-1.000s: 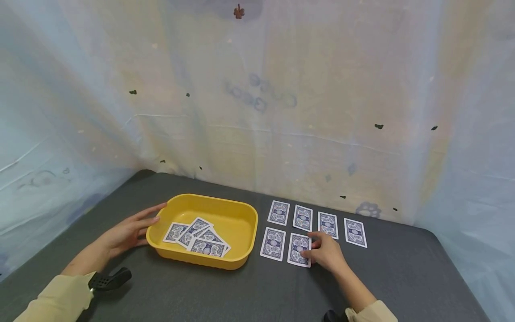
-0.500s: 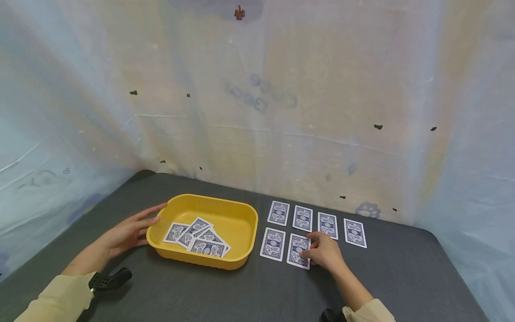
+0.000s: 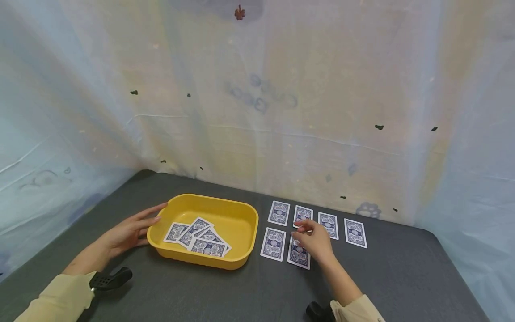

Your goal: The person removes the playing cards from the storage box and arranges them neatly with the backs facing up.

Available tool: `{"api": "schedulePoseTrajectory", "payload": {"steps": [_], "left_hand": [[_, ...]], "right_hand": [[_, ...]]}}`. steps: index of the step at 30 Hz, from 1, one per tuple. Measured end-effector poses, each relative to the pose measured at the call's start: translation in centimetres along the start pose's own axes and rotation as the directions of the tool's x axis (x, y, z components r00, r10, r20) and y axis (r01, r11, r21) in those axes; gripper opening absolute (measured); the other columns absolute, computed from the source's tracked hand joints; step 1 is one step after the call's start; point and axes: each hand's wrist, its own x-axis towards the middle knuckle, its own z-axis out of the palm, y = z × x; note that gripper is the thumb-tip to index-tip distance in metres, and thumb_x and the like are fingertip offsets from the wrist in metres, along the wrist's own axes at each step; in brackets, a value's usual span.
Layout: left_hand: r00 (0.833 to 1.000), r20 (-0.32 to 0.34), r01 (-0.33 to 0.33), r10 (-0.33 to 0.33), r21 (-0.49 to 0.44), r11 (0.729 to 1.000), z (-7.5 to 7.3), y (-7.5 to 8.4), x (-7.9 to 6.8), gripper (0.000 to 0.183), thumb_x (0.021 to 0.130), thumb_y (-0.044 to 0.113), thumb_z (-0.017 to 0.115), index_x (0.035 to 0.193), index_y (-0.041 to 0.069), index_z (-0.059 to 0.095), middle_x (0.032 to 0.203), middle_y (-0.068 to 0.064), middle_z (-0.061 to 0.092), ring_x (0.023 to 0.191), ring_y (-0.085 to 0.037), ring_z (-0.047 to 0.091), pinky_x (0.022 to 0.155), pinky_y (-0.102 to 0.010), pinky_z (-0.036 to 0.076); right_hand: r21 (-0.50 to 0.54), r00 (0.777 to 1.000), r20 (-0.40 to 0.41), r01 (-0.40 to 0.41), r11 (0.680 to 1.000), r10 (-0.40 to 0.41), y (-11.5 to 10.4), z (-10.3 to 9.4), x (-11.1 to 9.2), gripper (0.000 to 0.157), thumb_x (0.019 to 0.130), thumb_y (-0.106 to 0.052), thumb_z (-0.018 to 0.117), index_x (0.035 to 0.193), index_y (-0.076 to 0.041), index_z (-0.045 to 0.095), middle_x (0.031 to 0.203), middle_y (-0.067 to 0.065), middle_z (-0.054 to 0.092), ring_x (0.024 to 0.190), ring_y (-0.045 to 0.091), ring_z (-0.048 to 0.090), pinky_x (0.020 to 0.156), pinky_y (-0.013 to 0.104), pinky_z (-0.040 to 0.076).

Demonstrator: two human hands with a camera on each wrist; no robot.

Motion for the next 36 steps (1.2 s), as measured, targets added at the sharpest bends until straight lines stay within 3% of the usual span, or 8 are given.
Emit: {"api": "schedulePoseTrajectory", "payload": {"steps": [6, 15, 20, 24, 36], "left_hand": [[1.000, -0.008, 0.003, -0.003, -0.009, 1.000, 0.0, -0.1, 0.2, 0.066, 0.098, 0.038, 0.054, 0.154, 0.028, 0.021, 0.161, -0.012, 0.011, 0.130, -0.024, 0.044, 0.098, -0.047, 0.047], [1.000, -0.003, -0.002, 0.002, -0.015, 1.000, 0.0, 0.0, 0.1, 0.066, 0.098, 0.037, 0.054, 0.154, 0.028, 0.021, 0.161, -0.013, 0.010, 0.129, -0.022, 0.045, 0.098, -0.048, 0.046], [1.000, 0.006, -0.005, 0.005, -0.013, 1.000, -0.1, -0.1, 0.0, 0.066, 0.098, 0.037, 0.053, 0.154, 0.028, 0.020, 0.161, -0.013, 0.010, 0.129, -0.022, 0.045, 0.099, -0.048, 0.046], [1.000, 0.008, -0.004, 0.004, -0.012, 1.000, -0.1, -0.1, 0.1, 0.066, 0.099, 0.037, 0.053, 0.155, 0.028, 0.020, 0.161, -0.013, 0.010, 0.128, -0.021, 0.045, 0.099, -0.047, 0.046], [1.000, 0.001, -0.004, 0.004, -0.009, 1.000, -0.1, -0.1, 0.0, 0.067, 0.098, 0.038, 0.053, 0.155, 0.027, 0.019, 0.161, -0.013, 0.011, 0.129, -0.022, 0.045, 0.099, -0.047, 0.046]], "right_hand": [[0.133, 1.000, -0.011, 0.015, 0.991, -0.014, -2.1, 0.9, 0.4, 0.033, 0.087, -0.006, 0.066, 0.117, 0.007, 0.063, 0.092, 0.011, 0.063, 0.082, 0.025, 0.067, 0.067, 0.034, 0.058], [0.249, 0.999, 0.016, 0.024, 0.968, -0.029, -4.8, 2.9, 0.9, 0.029, 0.089, -0.011, 0.066, 0.114, 0.004, 0.065, 0.087, 0.010, 0.063, 0.068, 0.015, 0.061, 0.067, 0.028, 0.057], [0.319, 0.998, 0.044, 0.025, 0.947, -0.041, -6.2, 4.0, 1.2, 0.028, 0.089, -0.010, 0.066, 0.114, 0.002, 0.065, 0.089, 0.009, 0.062, 0.073, 0.015, 0.061, 0.070, 0.028, 0.057], [0.349, 0.997, 0.057, 0.036, 0.936, -0.059, -7.1, 4.7, 1.2, 0.028, 0.089, -0.010, 0.067, 0.114, 0.002, 0.065, 0.092, 0.011, 0.063, 0.076, 0.019, 0.062, 0.074, 0.033, 0.058], [0.375, 0.989, 0.110, 0.055, 0.925, -0.103, -9.2, 7.5, 1.7, 0.025, 0.088, -0.006, 0.066, 0.111, 0.004, 0.066, 0.091, 0.013, 0.064, 0.084, 0.029, 0.066, 0.075, 0.037, 0.058]]}}
